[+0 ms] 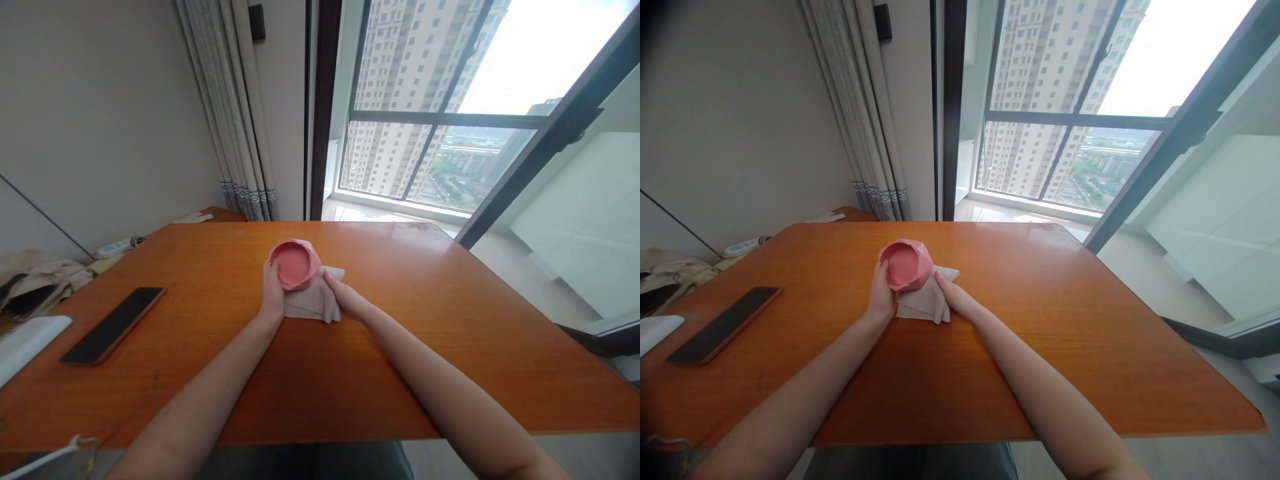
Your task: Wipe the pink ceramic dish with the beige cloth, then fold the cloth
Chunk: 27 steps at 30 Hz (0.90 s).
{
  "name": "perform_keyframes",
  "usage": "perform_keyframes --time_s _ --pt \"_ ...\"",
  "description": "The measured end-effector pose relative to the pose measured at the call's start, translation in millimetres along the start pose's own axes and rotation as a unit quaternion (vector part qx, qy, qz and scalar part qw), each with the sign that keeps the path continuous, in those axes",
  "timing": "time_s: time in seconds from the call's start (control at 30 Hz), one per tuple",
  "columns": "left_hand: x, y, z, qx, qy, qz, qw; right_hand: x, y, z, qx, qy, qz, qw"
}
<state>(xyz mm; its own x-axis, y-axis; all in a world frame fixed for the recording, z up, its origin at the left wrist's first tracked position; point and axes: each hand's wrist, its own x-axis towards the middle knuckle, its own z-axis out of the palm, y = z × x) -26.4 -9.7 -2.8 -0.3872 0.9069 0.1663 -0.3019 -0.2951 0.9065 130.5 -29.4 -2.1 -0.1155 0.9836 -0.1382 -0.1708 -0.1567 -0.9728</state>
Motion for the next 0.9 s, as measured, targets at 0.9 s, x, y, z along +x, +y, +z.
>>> perform_keyframes --time_s 0.9 --pt "-27 15 -2 0.438 -0.501 0.154 0.73 36 -23 -234 -0.124 0.542 -0.148 0.818"
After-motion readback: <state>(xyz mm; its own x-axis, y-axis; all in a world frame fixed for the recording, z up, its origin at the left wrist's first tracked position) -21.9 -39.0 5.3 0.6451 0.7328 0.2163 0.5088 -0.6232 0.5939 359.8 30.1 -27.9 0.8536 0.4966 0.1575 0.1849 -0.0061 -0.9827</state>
